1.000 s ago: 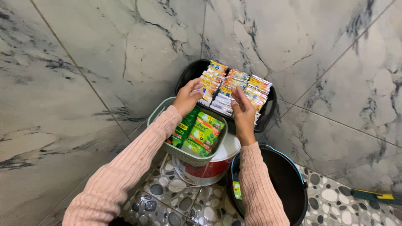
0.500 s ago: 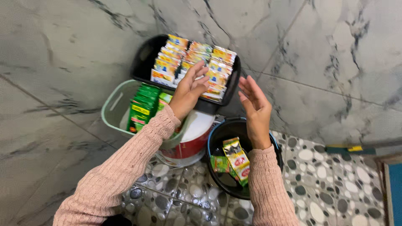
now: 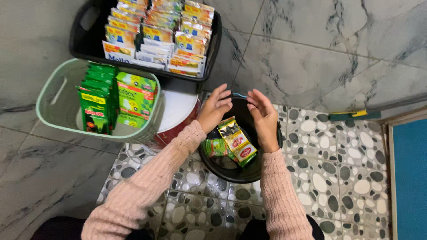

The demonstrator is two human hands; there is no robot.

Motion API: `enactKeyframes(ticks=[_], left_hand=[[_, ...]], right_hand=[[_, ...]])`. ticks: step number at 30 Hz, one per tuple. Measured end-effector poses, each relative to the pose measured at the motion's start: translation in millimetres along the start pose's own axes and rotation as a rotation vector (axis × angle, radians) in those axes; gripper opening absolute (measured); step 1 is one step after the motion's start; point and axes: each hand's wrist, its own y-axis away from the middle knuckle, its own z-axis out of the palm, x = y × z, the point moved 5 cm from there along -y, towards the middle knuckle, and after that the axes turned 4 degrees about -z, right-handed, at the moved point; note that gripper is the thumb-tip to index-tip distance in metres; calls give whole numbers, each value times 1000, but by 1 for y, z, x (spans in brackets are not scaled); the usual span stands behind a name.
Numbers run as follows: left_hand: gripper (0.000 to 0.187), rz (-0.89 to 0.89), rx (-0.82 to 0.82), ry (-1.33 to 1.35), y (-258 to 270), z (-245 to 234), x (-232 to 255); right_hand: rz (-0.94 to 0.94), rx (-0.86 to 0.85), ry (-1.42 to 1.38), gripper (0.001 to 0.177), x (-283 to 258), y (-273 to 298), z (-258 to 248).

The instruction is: The person sits on the floor and organizes small detergent packets by picking them from a black bucket and placing them into a green basket and a black tray. The person handles packets of different brands and colors, stacking them neatly in the containers.

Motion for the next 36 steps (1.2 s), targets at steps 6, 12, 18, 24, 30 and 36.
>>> enactKeyframes(ticks=[6, 12, 18, 24, 30, 36], left_hand=[[63, -208, 103, -39, -10, -25, -140], [61, -318, 166, -145, -10, -48, -270], [53, -478, 33, -851, -15, -54, -355], [53, -661, -141, -1198, -6, -50, -386], [53, -726, -188, -1336, -9, -60, -395], [52, -748, -202, -1406, -22, -61, -405]], right_hand=[[143, 28, 85, 39, 101, 22, -38], [269, -23, 211, 32, 216, 56, -58], [440, -180, 481, 37, 314, 85, -60], [452, -433, 687, 53, 372, 100, -52], [611, -764, 686, 47, 406, 116, -32], [461, -786, 815, 65, 388, 102, -27]])
